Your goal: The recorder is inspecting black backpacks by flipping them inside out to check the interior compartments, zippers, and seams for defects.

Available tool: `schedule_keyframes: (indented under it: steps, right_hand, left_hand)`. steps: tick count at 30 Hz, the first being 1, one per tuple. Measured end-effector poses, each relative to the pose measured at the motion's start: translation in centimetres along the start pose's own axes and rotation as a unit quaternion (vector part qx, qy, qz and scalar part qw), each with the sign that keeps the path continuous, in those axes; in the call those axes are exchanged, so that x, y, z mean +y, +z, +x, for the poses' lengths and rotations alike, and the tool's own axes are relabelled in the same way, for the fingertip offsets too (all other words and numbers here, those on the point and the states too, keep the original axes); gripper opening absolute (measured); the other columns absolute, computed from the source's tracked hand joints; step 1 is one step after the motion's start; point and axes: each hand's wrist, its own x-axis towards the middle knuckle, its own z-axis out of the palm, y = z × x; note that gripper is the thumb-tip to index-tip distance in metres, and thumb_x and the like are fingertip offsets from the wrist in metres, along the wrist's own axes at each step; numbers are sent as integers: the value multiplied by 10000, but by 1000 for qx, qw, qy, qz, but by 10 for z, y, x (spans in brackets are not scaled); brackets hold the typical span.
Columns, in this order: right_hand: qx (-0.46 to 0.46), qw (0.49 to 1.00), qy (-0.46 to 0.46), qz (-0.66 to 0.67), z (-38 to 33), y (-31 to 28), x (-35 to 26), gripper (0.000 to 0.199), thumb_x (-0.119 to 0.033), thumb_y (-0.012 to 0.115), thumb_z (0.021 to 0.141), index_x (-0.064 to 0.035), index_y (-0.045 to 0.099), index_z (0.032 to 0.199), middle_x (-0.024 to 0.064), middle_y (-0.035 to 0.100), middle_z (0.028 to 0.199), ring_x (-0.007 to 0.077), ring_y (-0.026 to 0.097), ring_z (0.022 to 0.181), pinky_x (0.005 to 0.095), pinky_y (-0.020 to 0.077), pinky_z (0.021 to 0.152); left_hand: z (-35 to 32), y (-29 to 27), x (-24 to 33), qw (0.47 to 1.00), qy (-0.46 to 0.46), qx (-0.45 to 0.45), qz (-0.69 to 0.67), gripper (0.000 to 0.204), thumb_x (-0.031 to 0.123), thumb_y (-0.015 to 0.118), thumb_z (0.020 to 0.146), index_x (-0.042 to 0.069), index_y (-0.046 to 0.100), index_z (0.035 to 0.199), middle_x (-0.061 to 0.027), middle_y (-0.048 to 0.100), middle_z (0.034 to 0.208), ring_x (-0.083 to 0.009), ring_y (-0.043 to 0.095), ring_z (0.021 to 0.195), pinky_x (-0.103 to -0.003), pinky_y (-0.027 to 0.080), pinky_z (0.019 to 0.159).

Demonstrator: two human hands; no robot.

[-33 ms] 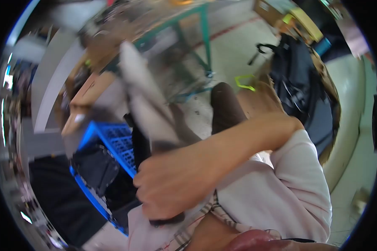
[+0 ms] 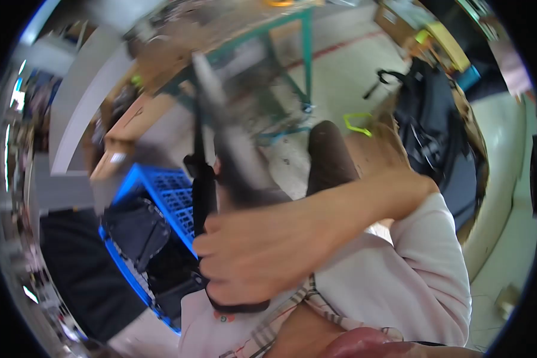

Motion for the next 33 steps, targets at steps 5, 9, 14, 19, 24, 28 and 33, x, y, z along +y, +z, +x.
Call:
schedule_keyframes:
  steps: [5,9,14,19,24,28,33]
  right_hand:
    - [235,952,116,-160,-59,-25,20,785,-632,568,551,-52,502,1076,178,419,1064,365,382,997,529,288,818]
    - [430,709,444,340,-109,40,39,1031,-469,723,559,14,182,1292,122,353,1211,221,370,1100,354,331,896]
    - [415,615,428,516,-86,75,98,927,-421,661,655,22,154,1293,128,376,1191,208,410,1039,311,377,817]
    - [437,571,330,612,-68,38,154,840,-539,550,720,0,229,1278,112,449,1129,135,445,981,298,391,762]
    - [433,646,415,472,-51,8,183,544,-347,624,741,42,460,1085,66,566,945,97,538,803,238,432,656]
    - [490,650,370,448,-25,-28,203,130,-50,633,724,32,604,820,61,620,757,95,562,652,237,460,629]
    - [518,625,412,414,-34,-33,249,148,-69,650,715,24,610,823,68,618,753,101,563,649,232,458,624]
  left_hand:
    - [-75,-31,12,988,100,89,-74,416,223,496,831,25,412,1186,-101,416,1227,-233,375,1142,-371,252,985]
    - [-77,-12,1,975,153,88,-132,413,226,496,830,24,418,1182,-100,421,1224,-237,375,1143,-377,251,986]
    - [-70,5,-1,957,208,71,-190,410,230,497,830,24,424,1178,-99,428,1219,-242,376,1143,-384,250,987]
    - [-41,28,8,932,266,26,-245,408,233,497,830,23,431,1173,-98,434,1215,-246,376,1143,-392,249,989]
    - [1,45,17,900,309,-34,-307,405,237,498,829,22,437,1168,-97,441,1210,-251,376,1143,-399,247,990]
    - [25,51,30,866,344,-73,-355,403,240,498,829,22,442,1164,-96,446,1207,-255,377,1143,-405,246,991]
    - [62,41,36,837,272,-89,-466,422,115,596,750,5,464,1135,-113,472,1178,-258,413,1113,-427,242,1005]
